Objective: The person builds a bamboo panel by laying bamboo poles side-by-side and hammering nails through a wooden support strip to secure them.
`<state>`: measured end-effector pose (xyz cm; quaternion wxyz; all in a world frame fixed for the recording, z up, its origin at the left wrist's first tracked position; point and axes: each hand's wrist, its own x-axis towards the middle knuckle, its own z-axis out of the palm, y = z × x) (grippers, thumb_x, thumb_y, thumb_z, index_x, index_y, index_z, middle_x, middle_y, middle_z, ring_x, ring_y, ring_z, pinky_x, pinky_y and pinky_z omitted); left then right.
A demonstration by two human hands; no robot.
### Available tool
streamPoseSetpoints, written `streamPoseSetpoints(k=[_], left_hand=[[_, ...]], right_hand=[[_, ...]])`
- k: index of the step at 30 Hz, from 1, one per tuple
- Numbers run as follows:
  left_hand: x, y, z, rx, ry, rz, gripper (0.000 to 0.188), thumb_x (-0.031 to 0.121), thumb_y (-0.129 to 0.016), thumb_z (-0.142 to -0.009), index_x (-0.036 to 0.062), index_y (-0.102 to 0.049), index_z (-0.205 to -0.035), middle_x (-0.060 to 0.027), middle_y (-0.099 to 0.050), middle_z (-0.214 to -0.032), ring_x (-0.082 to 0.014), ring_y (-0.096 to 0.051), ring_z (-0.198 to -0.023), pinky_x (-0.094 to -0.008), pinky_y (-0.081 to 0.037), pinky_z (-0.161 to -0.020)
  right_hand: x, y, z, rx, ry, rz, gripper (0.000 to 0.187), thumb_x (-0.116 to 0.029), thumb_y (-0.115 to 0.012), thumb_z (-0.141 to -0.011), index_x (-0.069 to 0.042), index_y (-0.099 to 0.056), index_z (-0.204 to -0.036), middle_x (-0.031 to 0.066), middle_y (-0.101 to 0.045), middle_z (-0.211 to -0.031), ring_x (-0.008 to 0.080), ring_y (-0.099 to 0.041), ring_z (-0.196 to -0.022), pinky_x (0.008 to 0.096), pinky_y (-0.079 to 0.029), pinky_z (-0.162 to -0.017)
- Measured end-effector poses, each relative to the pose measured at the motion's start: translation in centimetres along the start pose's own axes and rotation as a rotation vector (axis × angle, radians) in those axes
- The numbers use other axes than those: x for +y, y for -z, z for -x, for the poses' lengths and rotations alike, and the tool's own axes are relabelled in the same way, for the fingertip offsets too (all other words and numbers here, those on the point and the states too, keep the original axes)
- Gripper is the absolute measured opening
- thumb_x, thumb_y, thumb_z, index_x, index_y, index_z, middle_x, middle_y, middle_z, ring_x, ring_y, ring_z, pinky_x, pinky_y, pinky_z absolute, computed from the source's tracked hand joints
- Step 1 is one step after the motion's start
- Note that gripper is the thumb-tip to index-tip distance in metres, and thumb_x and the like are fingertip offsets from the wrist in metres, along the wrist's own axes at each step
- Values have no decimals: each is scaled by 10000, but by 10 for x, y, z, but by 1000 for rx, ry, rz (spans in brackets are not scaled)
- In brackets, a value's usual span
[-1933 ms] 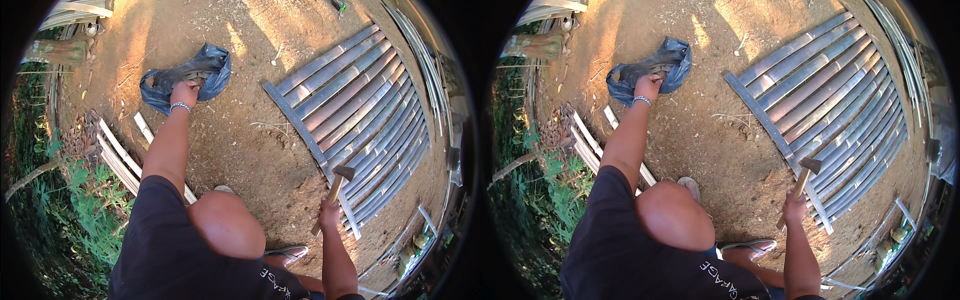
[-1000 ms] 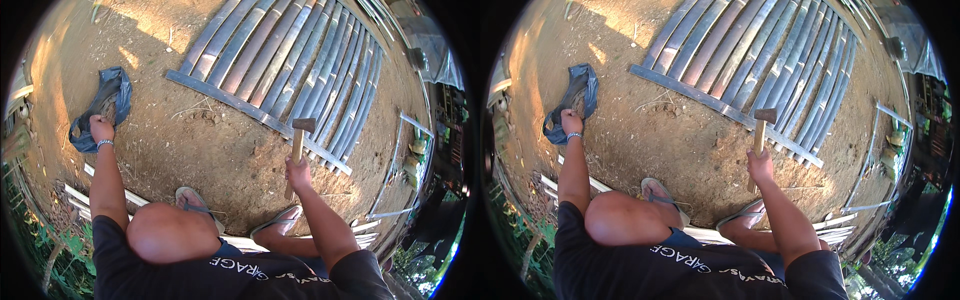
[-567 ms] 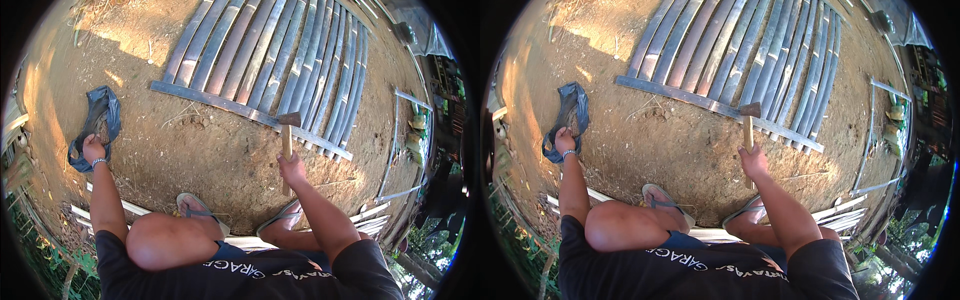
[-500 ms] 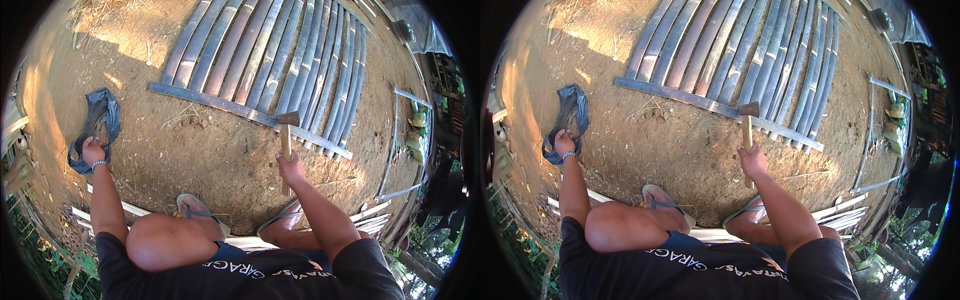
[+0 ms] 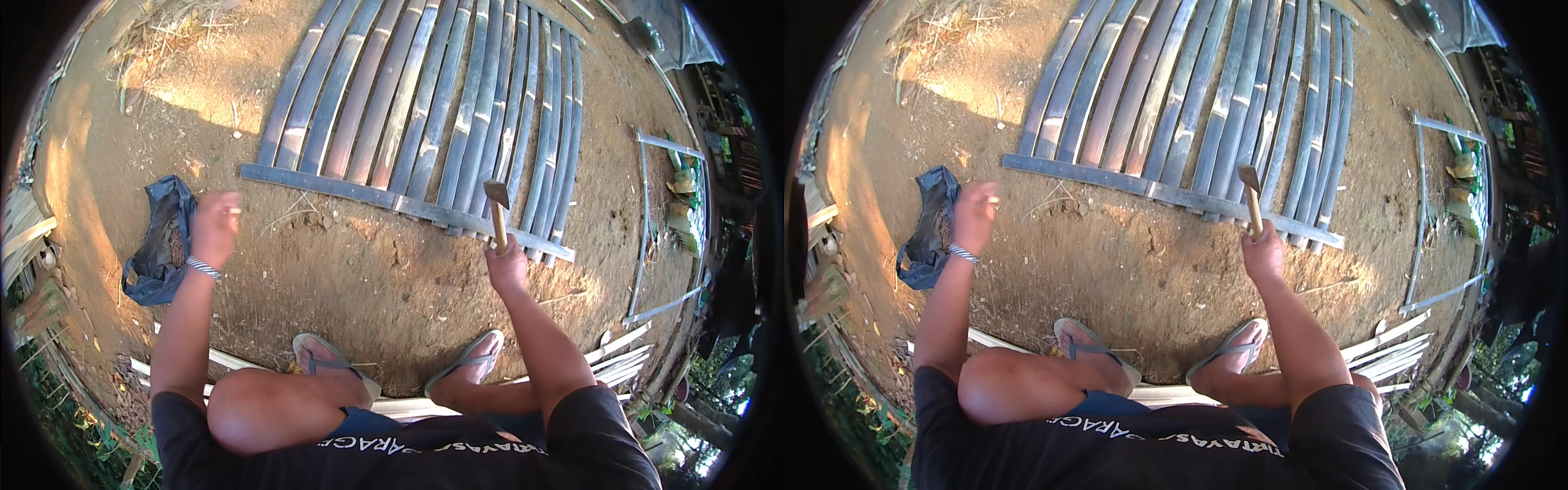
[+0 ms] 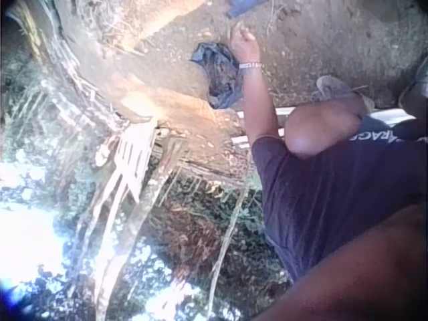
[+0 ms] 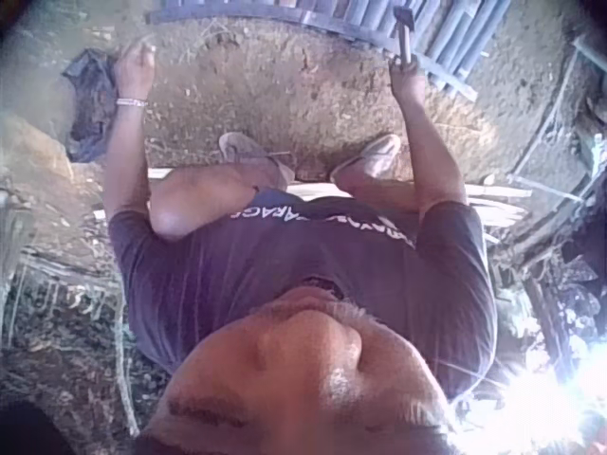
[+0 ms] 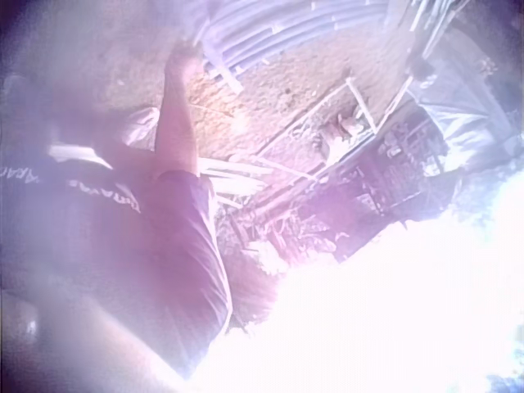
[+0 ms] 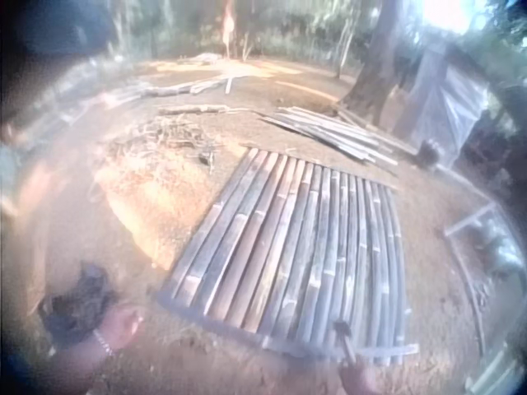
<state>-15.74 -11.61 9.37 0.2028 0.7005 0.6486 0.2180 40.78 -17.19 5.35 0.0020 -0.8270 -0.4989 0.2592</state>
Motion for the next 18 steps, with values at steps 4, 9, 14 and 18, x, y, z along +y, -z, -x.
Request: streamPoseSetpoints(k=[4,9,14,18], left_hand=[[42,-61,-19,-449,-287,-211,356,165,-678,-944,41,-662,-1277,-144,-659,-1223,-329,-631,-1150,-473,-496,-1040],[80,-103,-57,-504,-456,-483,461,198,-654,-965,49,-573,-1393,-96,-577,-1350,-268,-535,-1309,-442,-417,-1147],[73,-109,-80,-559,-389,-513,490,200,-753,-899,75,-592,-1345,-65,-577,-1316,-269,-551,-1271,-437,-442,-1118],[68,-113,-87,-577,-426,-505,430,174,-743,-902,62,-606,-1294,-75,-590,-1263,-273,-586,-1213,-425,-499,-1044]], right_hand=[[18,17,-33,21,77,140,425,-168,-766,-857,-45,-573,-1215,186,-589,-1270,419,-634,-1146,489,-536,-969],[28,30,-43,-92,96,237,444,-114,-756,-817,-56,-582,-1221,148,-567,-1342,390,-622,-1205,473,-536,-995],[12,33,-39,-104,103,218,363,-144,-767,-874,-97,-603,-1195,125,-602,-1303,389,-632,-1183,484,-527,-978],[13,30,-47,-96,96,211,343,-150,-770,-882,-103,-610,-1181,123,-635,-1257,396,-638,-1168,488,-526,-966]])
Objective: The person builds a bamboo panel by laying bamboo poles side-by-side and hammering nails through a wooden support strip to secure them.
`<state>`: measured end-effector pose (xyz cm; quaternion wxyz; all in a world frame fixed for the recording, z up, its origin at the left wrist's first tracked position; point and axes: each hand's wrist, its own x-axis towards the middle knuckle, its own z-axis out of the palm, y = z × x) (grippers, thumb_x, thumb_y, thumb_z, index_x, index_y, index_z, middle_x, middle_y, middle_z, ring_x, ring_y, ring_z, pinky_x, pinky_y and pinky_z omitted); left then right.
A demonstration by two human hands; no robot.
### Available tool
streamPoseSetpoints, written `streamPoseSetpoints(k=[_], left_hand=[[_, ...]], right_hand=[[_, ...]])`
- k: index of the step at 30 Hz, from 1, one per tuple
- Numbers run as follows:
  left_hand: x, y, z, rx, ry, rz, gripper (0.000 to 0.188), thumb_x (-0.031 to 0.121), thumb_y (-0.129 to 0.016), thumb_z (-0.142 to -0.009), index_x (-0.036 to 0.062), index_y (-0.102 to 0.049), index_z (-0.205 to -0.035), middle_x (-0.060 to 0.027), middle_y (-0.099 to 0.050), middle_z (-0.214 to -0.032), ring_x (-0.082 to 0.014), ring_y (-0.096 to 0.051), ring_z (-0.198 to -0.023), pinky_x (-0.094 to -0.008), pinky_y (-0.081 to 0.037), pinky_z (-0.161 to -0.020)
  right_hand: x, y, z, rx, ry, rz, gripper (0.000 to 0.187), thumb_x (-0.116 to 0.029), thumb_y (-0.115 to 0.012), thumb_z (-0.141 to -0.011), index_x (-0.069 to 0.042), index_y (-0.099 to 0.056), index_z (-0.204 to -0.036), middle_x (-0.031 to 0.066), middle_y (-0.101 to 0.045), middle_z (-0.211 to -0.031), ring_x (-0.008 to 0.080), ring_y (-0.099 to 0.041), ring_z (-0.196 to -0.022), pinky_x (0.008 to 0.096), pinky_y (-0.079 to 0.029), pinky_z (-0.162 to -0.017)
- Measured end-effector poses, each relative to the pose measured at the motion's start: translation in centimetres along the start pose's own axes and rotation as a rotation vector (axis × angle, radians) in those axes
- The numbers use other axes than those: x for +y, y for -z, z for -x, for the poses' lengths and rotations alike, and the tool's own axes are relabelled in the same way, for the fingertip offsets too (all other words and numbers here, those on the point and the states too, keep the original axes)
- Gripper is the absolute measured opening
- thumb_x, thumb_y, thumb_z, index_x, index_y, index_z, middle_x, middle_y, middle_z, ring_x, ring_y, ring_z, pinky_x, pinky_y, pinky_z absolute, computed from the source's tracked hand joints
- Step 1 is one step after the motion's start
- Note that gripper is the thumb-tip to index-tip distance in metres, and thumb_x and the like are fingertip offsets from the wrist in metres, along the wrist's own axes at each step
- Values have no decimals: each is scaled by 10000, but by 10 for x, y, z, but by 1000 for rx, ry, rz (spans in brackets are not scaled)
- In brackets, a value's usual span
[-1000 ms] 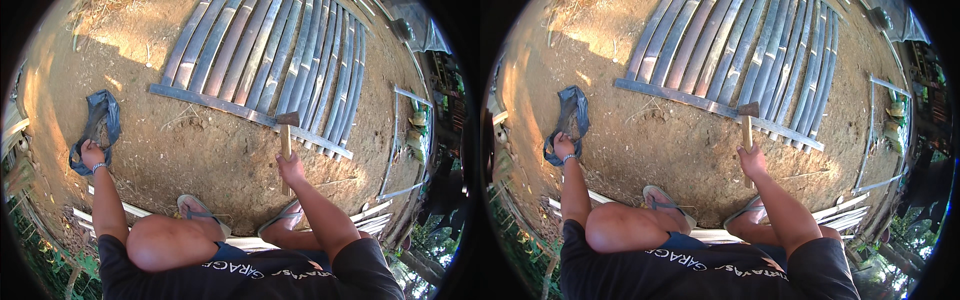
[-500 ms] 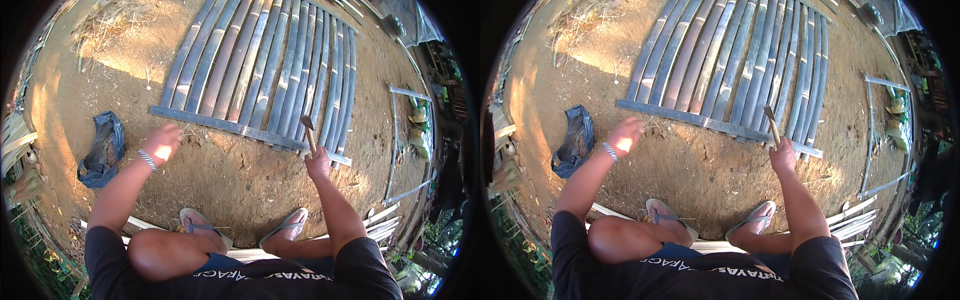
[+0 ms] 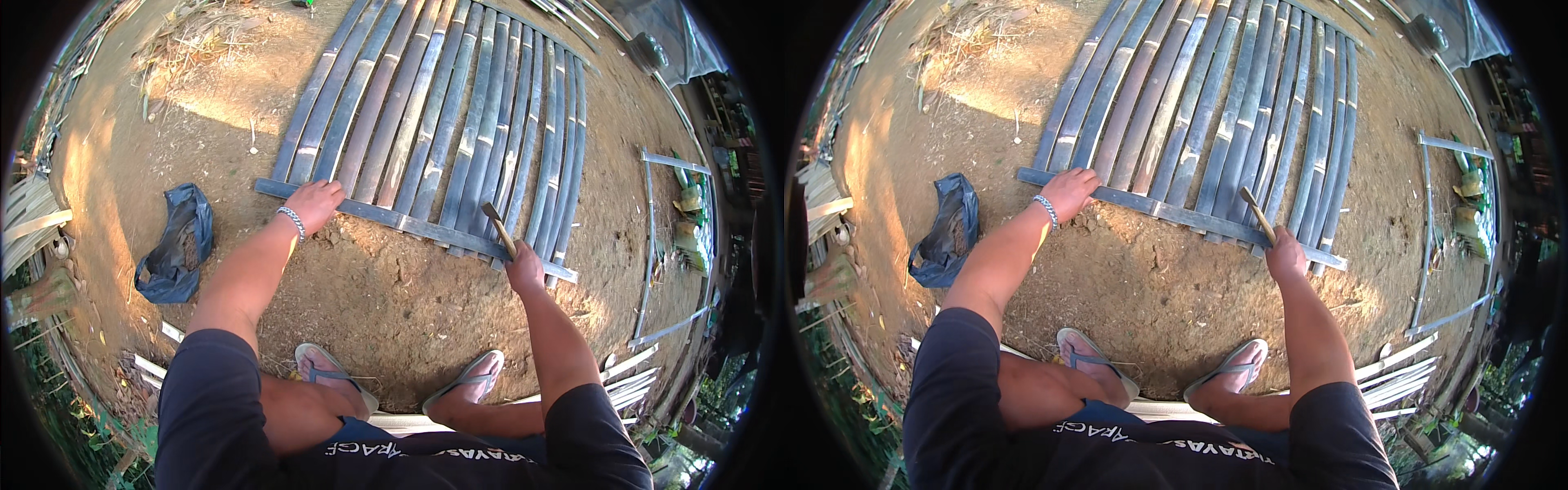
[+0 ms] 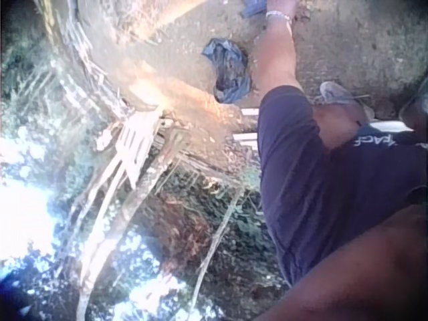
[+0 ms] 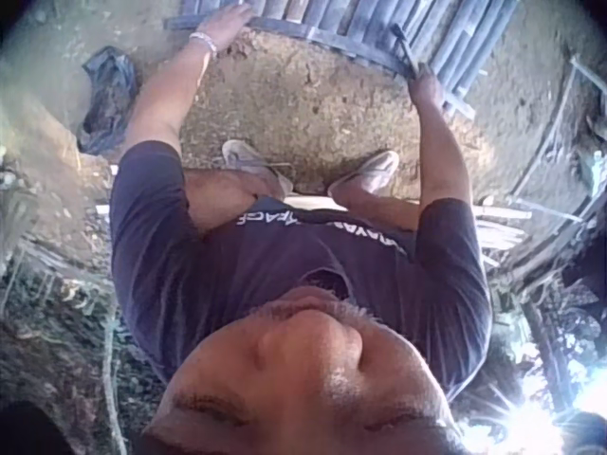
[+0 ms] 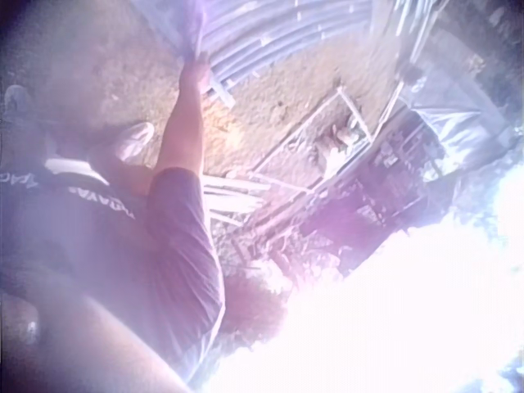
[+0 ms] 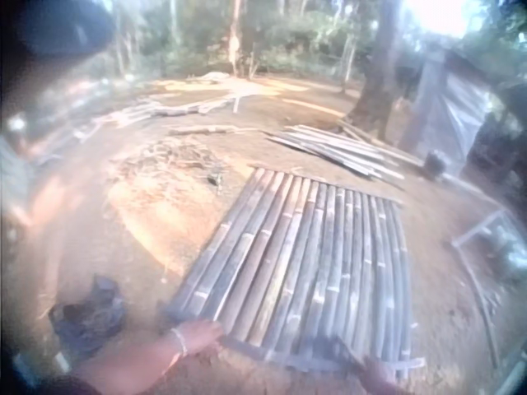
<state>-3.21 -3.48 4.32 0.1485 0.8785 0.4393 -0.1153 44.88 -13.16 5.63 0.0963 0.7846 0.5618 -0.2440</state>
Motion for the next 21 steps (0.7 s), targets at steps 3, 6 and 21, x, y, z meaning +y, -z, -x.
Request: streamPoseSetpoints(k=[3,6,21], left_hand=[[1,0,0,37,-20,15,428,179,-743,-900,59,-609,-1287,-76,-591,-1265,-274,-587,-1208,-428,-499,-1044],[-6,0,3,43,-12,7,423,171,-743,-897,64,-613,-1284,-76,-595,-1257,-275,-585,-1209,-432,-500,-1041],[2,3,4,60,33,61,364,153,-751,-886,71,-649,-1226,-67,-626,-1210,-280,-603,-1161,-430,-514,-1006]], right_hand=[[9,-3,-5,4,10,8,345,-145,-772,-878,-95,-606,-1177,128,-648,-1232,398,-639,-1162,489,-525,-960],[4,-3,-4,2,12,-19,350,-141,-777,-874,-89,-603,-1174,135,-651,-1228,396,-640,-1160,488,-525,-961],[3,0,-2,-15,3,-28,399,-194,-808,-870,-56,-602,-1182,184,-661,-1222,404,-633,-1163,479,-513,-990]])
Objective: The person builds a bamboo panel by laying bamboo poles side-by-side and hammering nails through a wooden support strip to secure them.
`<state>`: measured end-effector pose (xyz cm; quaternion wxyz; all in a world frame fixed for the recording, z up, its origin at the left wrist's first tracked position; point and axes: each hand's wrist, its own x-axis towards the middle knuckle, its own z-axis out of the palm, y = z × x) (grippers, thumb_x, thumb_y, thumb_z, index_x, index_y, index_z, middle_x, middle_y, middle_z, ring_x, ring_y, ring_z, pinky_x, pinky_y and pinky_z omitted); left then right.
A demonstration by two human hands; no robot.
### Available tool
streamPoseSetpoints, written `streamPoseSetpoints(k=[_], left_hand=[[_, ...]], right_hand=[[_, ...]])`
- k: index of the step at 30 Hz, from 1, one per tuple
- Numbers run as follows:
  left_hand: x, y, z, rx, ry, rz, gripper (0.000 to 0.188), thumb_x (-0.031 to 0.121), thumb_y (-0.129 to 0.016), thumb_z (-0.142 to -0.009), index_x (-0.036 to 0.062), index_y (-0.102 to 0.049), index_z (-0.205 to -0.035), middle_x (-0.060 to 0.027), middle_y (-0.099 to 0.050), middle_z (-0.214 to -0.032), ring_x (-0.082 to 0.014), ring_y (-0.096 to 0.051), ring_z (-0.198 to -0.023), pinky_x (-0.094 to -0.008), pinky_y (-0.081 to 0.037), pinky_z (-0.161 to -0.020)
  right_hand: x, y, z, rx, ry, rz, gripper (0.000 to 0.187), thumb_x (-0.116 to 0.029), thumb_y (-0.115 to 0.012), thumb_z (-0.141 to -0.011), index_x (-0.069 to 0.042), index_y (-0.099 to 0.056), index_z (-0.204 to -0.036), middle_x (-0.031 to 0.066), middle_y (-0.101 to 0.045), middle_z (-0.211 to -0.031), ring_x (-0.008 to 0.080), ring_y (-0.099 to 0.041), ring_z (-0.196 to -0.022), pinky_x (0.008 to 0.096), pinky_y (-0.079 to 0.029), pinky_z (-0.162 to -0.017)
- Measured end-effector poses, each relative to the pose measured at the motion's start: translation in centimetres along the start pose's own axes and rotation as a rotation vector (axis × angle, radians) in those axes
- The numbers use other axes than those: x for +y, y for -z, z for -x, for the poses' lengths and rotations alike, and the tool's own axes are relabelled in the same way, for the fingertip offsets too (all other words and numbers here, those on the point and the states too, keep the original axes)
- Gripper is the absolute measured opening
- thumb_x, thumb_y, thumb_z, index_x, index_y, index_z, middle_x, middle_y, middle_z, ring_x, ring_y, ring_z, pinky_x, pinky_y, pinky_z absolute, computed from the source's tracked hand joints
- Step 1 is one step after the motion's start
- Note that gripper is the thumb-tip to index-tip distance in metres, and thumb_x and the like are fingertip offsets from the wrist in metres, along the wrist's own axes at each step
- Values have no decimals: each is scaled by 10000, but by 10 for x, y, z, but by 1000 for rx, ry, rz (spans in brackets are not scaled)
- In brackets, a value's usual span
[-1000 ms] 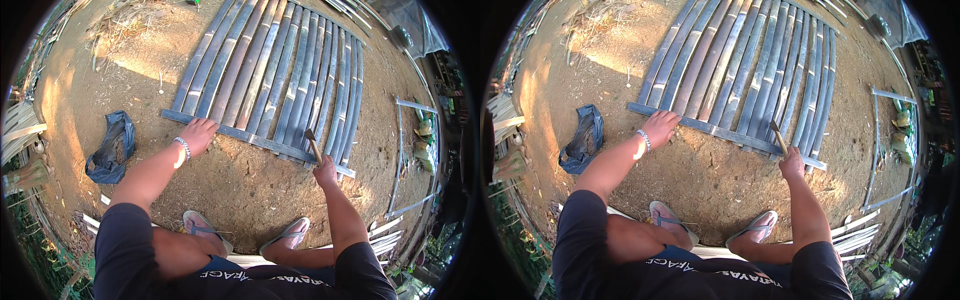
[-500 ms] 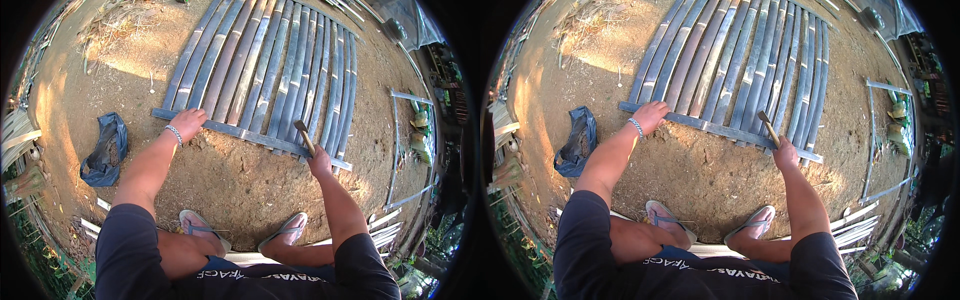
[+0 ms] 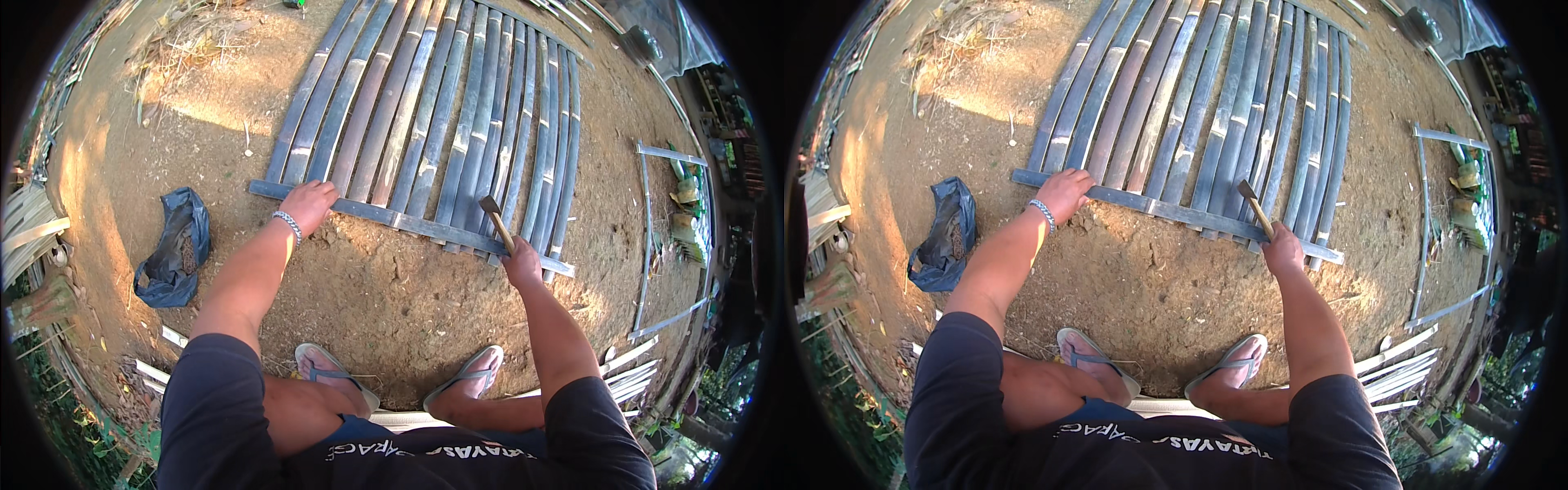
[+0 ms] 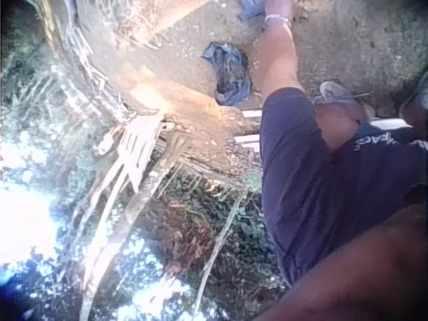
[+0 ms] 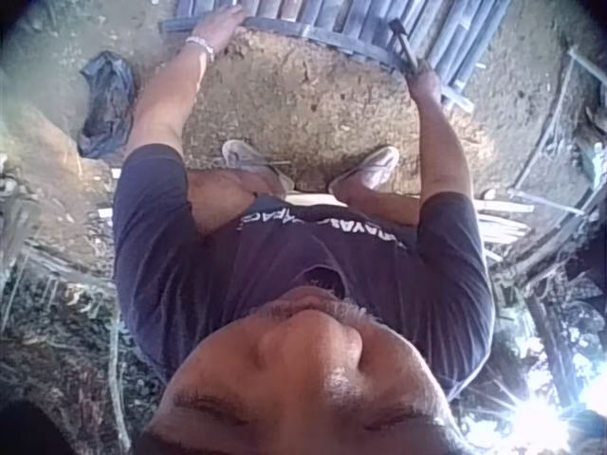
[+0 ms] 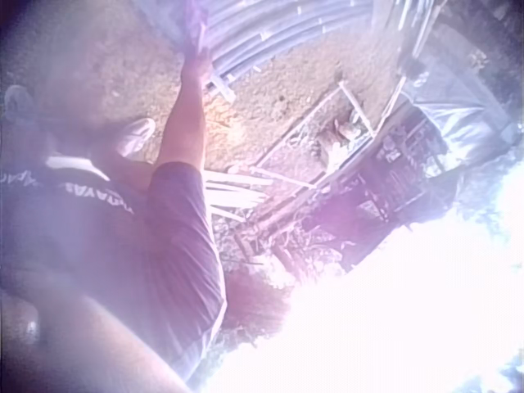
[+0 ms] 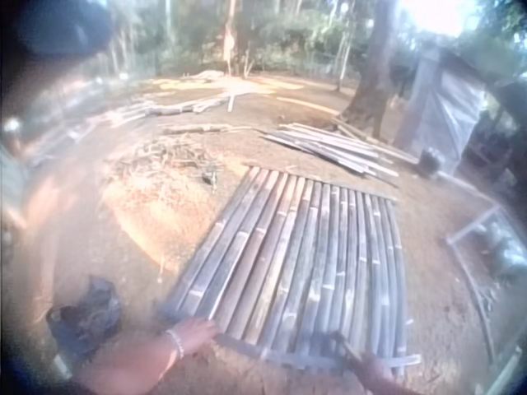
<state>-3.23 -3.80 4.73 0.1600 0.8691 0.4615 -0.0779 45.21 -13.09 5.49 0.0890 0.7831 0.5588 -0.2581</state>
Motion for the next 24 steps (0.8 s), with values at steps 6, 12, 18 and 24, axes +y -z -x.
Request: streamPoseSetpoints(k=[6,12,18,24], left_hand=[[4,-3,2,72,-11,10,342,132,-751,-870,52,-644,-1186,-72,-621,-1169,-284,-613,-1134,-413,-532,-1000],[-2,-3,2,38,17,41,375,154,-757,-878,64,-669,-1231,-57,-648,-1218,-276,-612,-1161,-427,-511,-1017],[12,6,-1,11,114,79,396,170,-764,-878,55,-679,-1247,-89,-656,-1248,-302,-619,-1174,-426,-502,-1037],[24,5,4,189,198,348,339,133,-678,-932,31,-695,-1255,-126,-674,-1231,-320,-640,-1141,-418,-518,-1022]], right_hand=[[6,1,2,0,3,-14,379,-214,-802,-874,-69,-616,-1171,175,-673,-1213,402,-646,-1147,487,-521,-969],[7,1,0,-21,-7,-17,375,-229,-800,-880,-71,-625,-1172,161,-674,-1227,402,-654,-1142,487,-527,-968],[28,-20,-14,8,-7,23,402,-258,-811,-873,-62,-623,-1170,188,-689,-1196,405,-657,-1137,489,-525,-970],[18,-8,-1,10,-72,-194,435,-293,-814,-869,-40,-622,-1167,221,-705,-1140,422,-661,-1114,503,-522,-956]])
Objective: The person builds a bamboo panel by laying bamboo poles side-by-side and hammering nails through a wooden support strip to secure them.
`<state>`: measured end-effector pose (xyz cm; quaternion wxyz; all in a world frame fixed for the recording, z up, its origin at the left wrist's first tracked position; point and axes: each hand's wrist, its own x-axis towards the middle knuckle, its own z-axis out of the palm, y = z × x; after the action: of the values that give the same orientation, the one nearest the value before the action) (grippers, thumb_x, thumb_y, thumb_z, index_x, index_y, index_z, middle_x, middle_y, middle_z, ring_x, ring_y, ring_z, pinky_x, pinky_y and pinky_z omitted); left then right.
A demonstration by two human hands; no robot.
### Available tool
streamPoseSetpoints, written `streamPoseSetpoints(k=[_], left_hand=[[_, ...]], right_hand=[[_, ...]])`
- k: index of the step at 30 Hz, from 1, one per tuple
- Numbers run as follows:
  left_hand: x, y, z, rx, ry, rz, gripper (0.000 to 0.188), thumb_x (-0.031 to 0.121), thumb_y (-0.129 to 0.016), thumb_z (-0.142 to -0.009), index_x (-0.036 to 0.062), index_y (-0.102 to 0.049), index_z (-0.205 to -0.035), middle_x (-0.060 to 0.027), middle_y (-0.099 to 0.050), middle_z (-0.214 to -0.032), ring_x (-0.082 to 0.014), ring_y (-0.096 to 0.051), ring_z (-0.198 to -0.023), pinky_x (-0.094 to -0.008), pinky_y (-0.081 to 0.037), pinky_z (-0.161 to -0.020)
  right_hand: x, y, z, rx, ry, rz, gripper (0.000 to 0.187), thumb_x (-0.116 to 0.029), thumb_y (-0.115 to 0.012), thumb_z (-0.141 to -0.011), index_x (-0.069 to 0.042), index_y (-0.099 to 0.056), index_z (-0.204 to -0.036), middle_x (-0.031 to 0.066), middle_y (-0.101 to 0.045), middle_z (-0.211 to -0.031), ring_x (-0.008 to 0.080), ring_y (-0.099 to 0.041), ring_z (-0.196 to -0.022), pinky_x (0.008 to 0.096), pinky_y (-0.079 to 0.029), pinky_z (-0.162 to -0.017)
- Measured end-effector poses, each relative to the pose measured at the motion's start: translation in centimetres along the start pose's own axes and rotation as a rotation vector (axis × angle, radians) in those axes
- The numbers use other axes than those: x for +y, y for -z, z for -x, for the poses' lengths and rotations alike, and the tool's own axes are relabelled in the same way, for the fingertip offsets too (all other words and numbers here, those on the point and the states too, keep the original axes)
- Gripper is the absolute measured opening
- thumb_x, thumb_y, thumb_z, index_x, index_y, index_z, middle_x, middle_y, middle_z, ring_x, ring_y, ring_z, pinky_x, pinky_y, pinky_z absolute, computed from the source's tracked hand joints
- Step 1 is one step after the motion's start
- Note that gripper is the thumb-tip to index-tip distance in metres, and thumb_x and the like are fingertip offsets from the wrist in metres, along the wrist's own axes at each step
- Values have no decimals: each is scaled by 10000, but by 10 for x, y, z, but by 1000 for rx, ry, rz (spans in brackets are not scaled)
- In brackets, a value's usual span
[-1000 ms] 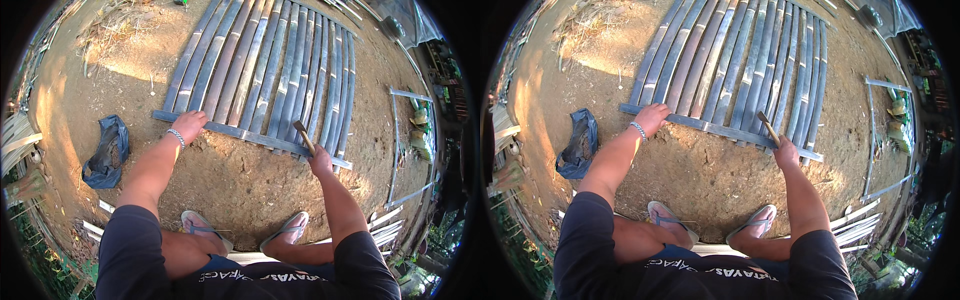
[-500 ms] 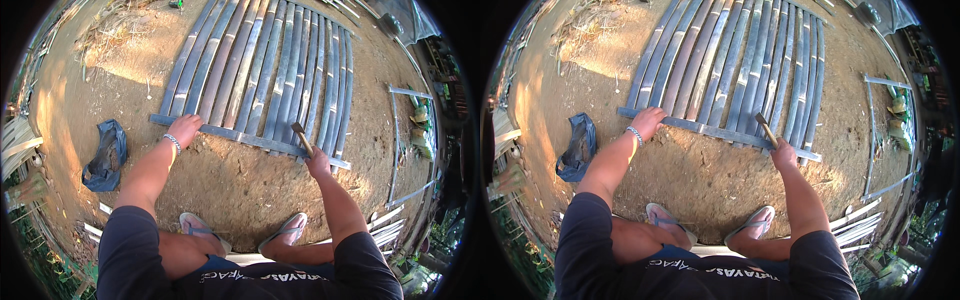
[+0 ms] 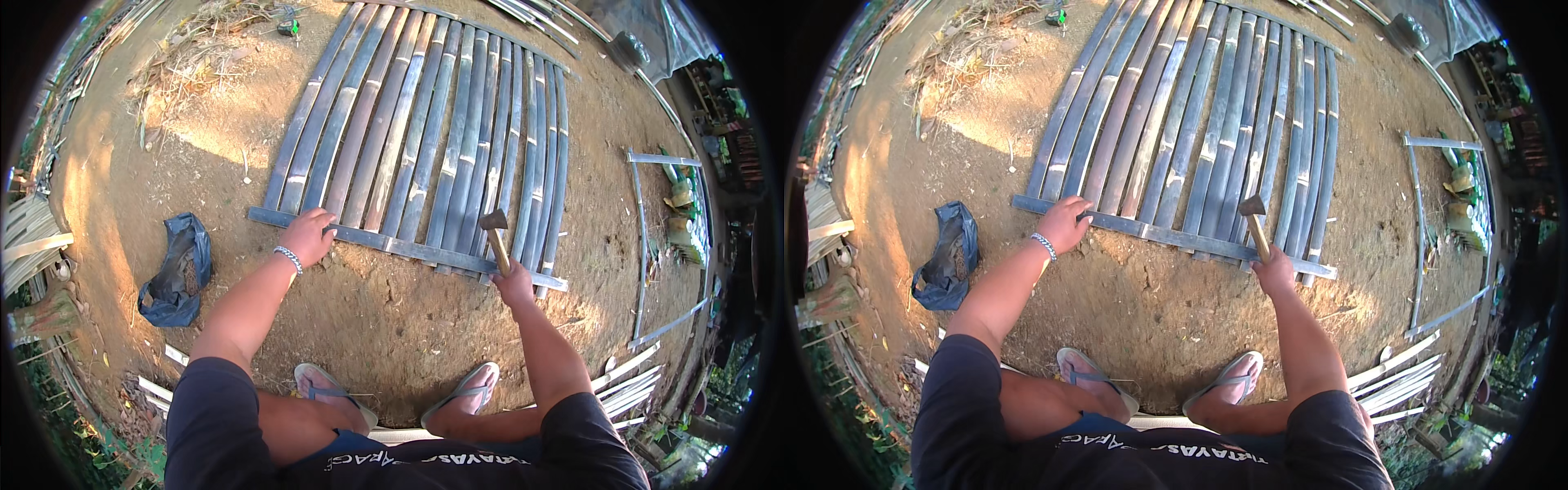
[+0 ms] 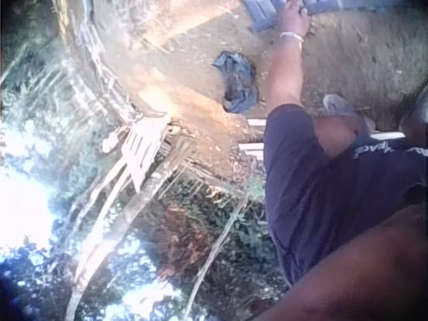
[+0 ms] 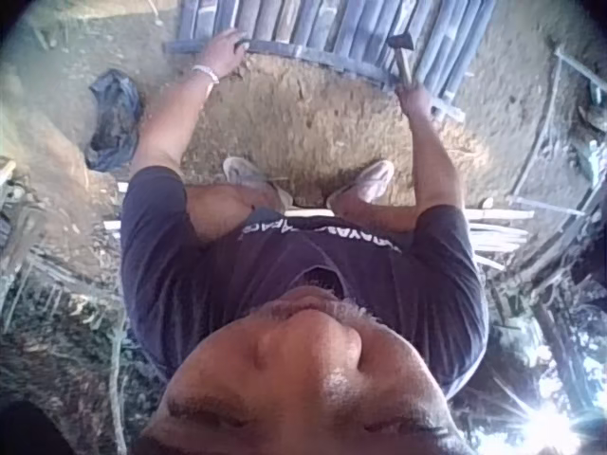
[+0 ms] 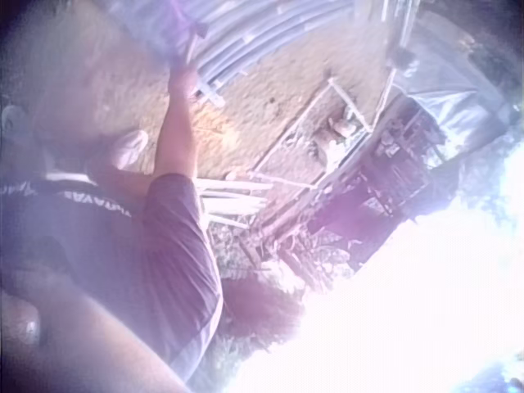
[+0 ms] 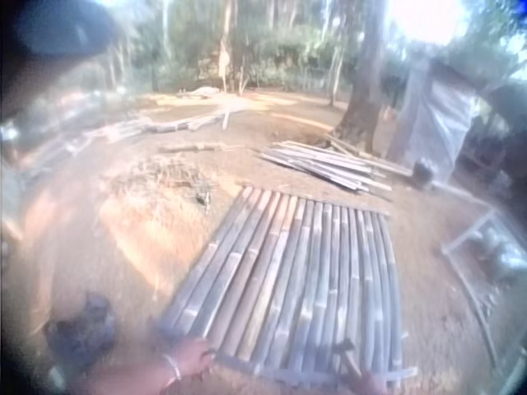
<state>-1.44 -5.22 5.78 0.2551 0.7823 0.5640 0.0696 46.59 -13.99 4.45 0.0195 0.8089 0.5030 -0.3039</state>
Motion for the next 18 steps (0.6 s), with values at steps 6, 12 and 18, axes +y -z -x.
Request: streamPoseSetpoints(k=[6,12,18], left_hand=[[14,-8,-6,68,-132,8,241,72,-637,-941,85,-773,-1140,-104,-748,-1082,-300,-690,-1054,-416,-543,-980],[18,-15,0,172,-106,182,166,200,-702,-953,113,-802,-1053,-97,-771,-1087,-299,-719,-991,-417,-574,-900],[22,-22,-6,110,-55,360,183,232,-730,-954,80,-804,-1026,-108,-744,-986,-296,-711,-926,-386,-566,-836]], right_hand=[[-9,-20,15,121,-40,-199,511,-310,-797,-887,12,-631,-1248,266,-697,-1141,442,-657,-1114,505,-509,-967],[-33,-47,14,43,-89,-307,527,-324,-781,-901,-7,-630,-1293,251,-706,-1117,433,-663,-1102,487,-509,-965],[-56,-67,17,112,103,-287,398,-312,-767,-919,2,-625,-1117,153,-681,-875,280,-671,-776,419,-529,-733]])
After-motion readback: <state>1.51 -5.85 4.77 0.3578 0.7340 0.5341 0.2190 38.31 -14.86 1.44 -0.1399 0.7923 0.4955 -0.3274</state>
